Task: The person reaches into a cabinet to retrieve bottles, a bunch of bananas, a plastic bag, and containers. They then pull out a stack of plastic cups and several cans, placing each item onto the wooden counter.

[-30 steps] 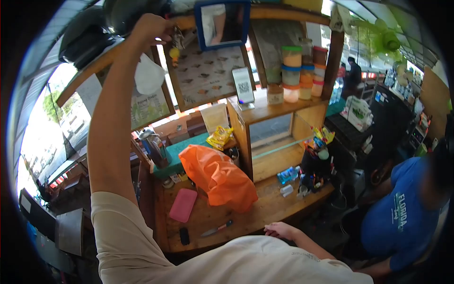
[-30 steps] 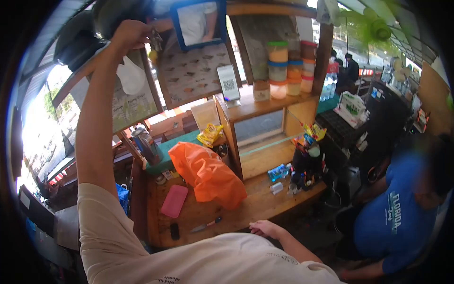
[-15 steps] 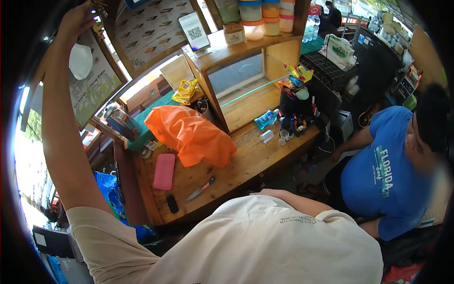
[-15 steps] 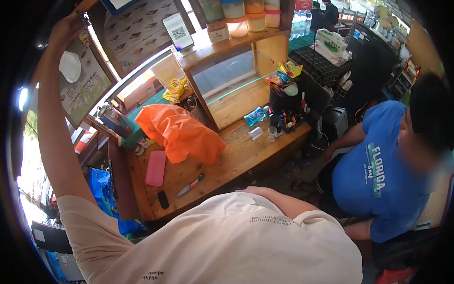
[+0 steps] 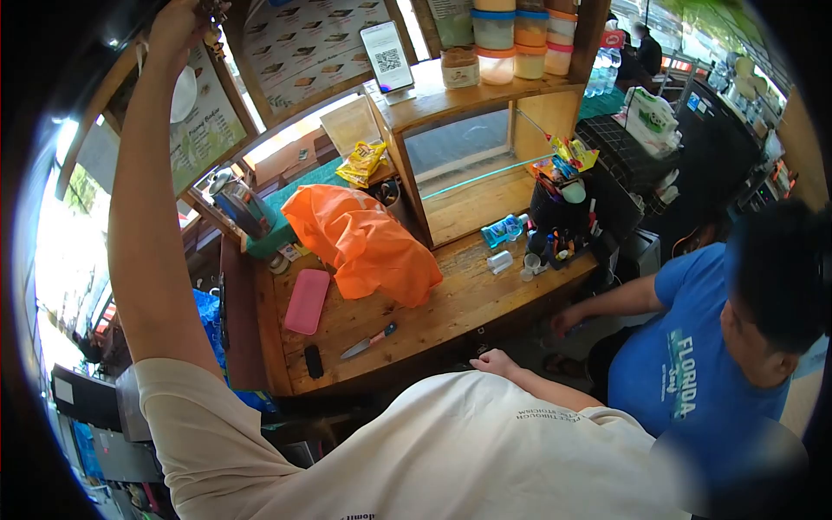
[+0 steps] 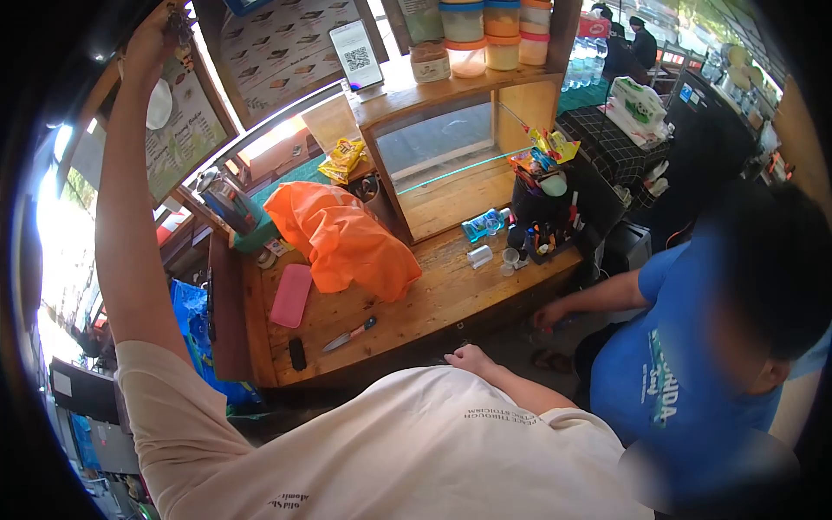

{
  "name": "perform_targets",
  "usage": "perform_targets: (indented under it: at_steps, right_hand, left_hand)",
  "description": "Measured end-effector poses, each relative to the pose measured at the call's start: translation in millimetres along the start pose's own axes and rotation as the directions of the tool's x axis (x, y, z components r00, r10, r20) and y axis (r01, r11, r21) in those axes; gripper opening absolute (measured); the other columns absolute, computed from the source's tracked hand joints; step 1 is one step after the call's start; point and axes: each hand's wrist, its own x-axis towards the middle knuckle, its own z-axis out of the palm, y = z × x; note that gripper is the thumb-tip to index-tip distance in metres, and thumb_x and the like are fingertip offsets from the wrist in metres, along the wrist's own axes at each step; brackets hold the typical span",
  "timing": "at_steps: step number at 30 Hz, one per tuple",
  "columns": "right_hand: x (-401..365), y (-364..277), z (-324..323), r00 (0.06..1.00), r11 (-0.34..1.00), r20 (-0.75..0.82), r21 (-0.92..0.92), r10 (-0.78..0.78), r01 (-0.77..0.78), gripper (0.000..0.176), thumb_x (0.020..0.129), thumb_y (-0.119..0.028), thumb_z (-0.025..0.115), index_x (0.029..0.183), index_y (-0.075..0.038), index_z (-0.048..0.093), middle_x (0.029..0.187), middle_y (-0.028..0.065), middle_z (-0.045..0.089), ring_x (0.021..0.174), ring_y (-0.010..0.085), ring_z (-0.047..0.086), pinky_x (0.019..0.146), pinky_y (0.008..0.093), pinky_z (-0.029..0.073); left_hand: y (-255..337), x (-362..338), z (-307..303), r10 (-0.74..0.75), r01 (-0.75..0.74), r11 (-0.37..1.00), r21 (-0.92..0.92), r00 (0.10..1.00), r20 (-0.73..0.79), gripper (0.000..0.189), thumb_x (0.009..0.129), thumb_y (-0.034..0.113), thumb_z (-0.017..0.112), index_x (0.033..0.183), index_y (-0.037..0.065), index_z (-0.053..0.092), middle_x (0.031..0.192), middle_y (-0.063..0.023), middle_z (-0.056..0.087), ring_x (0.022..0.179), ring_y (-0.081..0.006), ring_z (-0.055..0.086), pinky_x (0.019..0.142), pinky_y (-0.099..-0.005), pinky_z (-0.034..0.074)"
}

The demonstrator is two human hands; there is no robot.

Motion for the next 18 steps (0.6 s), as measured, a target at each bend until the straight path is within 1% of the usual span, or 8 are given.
perform_targets:
  at_steps: [2,6,8,9,11,13,15,18]
  right_hand:
    - [-1,2,-2,0.998,0.998,-0.058,-0.063,0.026,-0.03,0.046,0.093,-0.046,0.065,0.092,-0.002,0.078,0.089,0.0226,0.075,0.082,0.0364,0.073,0.076,0.0424,0.055]
    - [13,24,6,0.986,0.983,-0.167,-0.181,-0.012,-0.019,0.04,0.089,-0.042,0.07,0.084,-0.002,0.076,0.084,0.0201,0.074,0.08,0.0366,0.072,0.075,0.0448,0.056]
    - [30,45,14,0.988,0.955,-0.152,-0.288,0.035,-0.078,0.037,0.086,-0.042,0.071,0.089,-0.005,0.078,0.096,0.0195,0.076,0.095,0.038,0.073,0.088,0.0464,0.058]
    - [35,48,16,0.981,0.97,-0.194,-0.234,0.024,-0.07,0.037,0.086,-0.041,0.072,0.091,-0.004,0.076,0.098,0.0206,0.075,0.096,0.0377,0.072,0.087,0.0462,0.058]
    - [45,50,18,0.974,0.976,-0.185,-0.147,0.132,-0.16,0.041,0.084,-0.038,0.077,0.106,-0.004,0.071,0.107,0.0213,0.074,0.103,0.0388,0.071,0.089,0.0449,0.057]
    - [56,49,20,0.971,0.984,-0.191,-0.07,0.146,-0.162,0.053,0.082,-0.035,0.075,0.121,0.0,0.066,0.118,0.0242,0.071,0.114,0.0394,0.067,0.098,0.0444,0.054]
    - [71,51,27,0.966,0.99,-0.218,-0.014,0.137,-0.143,0.069,0.08,-0.036,0.081,0.135,0.001,0.059,0.123,0.0219,0.07,0.116,0.0361,0.067,0.097,0.0429,0.054]
    - [90,51,41,0.961,0.99,-0.246,-0.023,0.13,-0.14,0.074,0.08,-0.035,0.081,0.14,0.001,0.056,0.131,0.0228,0.066,0.117,0.0352,0.067,0.1,0.0412,0.053]
  left_hand:
    - [6,-20,12,0.265,-0.26,0.946,0.191,0.964,-0.002,0.027,0.107,0.016,0.047,0.107,0.002,0.069,0.086,-0.0061,0.065,0.072,-0.0199,0.062,0.064,-0.0362,0.055]
    - [22,-36,37,0.348,-0.335,0.93,0.148,0.935,-0.068,0.028,0.106,0.014,0.045,0.1,0.002,0.07,0.081,-0.0059,0.063,0.069,-0.0188,0.061,0.06,-0.0333,0.053]
    - [57,-58,55,-0.293,0.284,0.951,-0.12,0.954,-0.068,0.029,0.107,0.012,0.044,0.102,0.0,0.07,0.082,-0.0079,0.064,0.069,-0.0191,0.061,0.06,-0.033,0.052]
    - [26,-45,50,0.112,-0.083,0.989,0.126,0.962,-0.25,0.029,0.106,0.012,0.045,0.107,-0.002,0.07,0.085,-0.0115,0.067,0.071,-0.0211,0.064,0.061,-0.0361,0.053]
    - [2,-39,18,0.239,-0.148,0.902,0.406,0.954,-0.183,0.026,0.103,0.014,0.049,0.108,-0.001,0.07,0.089,-0.0122,0.069,0.075,-0.0222,0.065,0.064,-0.0368,0.054]
    - [6,-48,-3,0.458,-0.319,0.488,0.813,0.886,0.073,0.025,0.098,0.017,0.058,0.112,0.0,0.07,0.097,-0.0138,0.072,0.084,-0.0244,0.068,0.071,-0.0384,0.055]
    - [-2,-71,-16,0.482,-0.38,0.197,0.904,0.84,0.248,0.026,0.096,0.018,0.063,0.113,0.001,0.07,0.101,-0.0146,0.073,0.089,-0.0255,0.069,0.075,-0.0392,0.056]
    - [-22,-140,-37,0.553,-0.344,0.151,0.927,0.806,0.209,0.03,0.098,0.025,0.064,0.117,0.003,0.072,0.104,-0.0109,0.075,0.092,-0.0212,0.072,0.08,-0.0352,0.056]
